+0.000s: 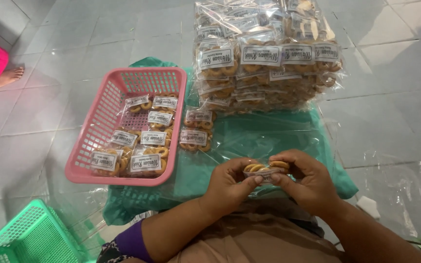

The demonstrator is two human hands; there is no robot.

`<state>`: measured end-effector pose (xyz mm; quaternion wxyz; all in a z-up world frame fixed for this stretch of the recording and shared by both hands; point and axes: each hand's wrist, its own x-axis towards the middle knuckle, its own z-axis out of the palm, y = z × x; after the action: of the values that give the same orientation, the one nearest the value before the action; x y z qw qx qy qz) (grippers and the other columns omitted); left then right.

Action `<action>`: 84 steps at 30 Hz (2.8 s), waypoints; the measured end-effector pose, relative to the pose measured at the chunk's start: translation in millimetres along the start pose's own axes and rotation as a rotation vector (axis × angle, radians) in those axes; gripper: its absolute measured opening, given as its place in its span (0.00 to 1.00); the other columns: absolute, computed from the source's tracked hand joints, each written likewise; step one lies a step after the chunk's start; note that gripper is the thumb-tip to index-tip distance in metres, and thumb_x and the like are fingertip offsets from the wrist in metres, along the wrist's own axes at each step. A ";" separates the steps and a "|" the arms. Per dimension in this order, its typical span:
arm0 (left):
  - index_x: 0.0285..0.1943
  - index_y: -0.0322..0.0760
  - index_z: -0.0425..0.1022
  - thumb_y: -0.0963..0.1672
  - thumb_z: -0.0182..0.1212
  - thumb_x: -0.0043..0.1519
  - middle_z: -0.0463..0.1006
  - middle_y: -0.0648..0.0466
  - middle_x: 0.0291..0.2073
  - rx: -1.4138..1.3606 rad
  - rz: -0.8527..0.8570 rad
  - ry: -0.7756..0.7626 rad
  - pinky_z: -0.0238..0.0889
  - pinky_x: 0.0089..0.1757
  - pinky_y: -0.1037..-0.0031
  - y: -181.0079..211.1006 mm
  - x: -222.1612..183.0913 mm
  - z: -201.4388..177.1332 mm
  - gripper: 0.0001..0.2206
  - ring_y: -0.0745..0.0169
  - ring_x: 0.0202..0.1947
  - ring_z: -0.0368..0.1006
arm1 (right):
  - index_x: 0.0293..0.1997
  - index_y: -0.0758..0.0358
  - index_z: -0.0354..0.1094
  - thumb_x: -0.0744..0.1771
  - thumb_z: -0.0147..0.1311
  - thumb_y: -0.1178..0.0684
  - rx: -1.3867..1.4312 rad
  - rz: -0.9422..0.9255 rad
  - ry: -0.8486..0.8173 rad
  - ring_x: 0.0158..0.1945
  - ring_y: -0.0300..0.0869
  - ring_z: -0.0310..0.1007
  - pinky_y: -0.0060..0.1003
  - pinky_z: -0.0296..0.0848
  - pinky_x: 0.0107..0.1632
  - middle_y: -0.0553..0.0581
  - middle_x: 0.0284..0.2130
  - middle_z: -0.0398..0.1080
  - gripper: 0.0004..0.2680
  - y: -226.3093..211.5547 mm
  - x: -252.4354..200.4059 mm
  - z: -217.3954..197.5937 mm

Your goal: Manually packaging individually wrapped snack packets into larger plastic bags.

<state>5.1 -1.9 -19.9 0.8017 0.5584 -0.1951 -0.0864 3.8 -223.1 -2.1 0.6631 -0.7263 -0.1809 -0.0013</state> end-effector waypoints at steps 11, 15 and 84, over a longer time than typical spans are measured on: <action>0.50 0.29 0.75 0.36 0.63 0.60 0.80 0.51 0.39 0.212 0.073 0.018 0.70 0.43 0.76 14.2 1.4 3.8 0.11 0.67 0.37 0.72 | 0.57 0.68 0.67 0.64 0.58 0.63 0.014 0.002 -0.112 0.43 0.42 0.76 0.36 0.79 0.49 0.59 0.46 0.73 0.16 -8.2 6.2 -1.3; 0.51 0.27 0.74 0.36 0.63 0.61 0.79 0.50 0.40 0.154 0.059 0.020 0.69 0.42 0.76 9.5 2.1 3.5 0.11 0.66 0.37 0.72 | 0.56 0.68 0.68 0.63 0.59 0.66 0.039 0.015 -0.078 0.43 0.42 0.78 0.35 0.80 0.48 0.60 0.44 0.75 0.16 -4.4 3.4 -3.1; 0.57 0.24 0.72 0.37 0.58 0.64 0.80 0.44 0.46 0.039 -0.117 -0.045 0.75 0.50 0.69 -8.6 -0.8 17.6 0.12 0.58 0.45 0.77 | 0.58 0.75 0.65 0.66 0.56 0.65 -0.514 0.332 0.108 0.36 0.53 0.78 0.42 0.81 0.40 0.71 0.40 0.75 0.14 2.7 31.4 -137.0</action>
<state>-2.1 -19.9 -22.7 0.7795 0.5824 -0.1819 -0.1419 66.5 -347.1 19.4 0.4574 -0.8888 -0.0181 0.0228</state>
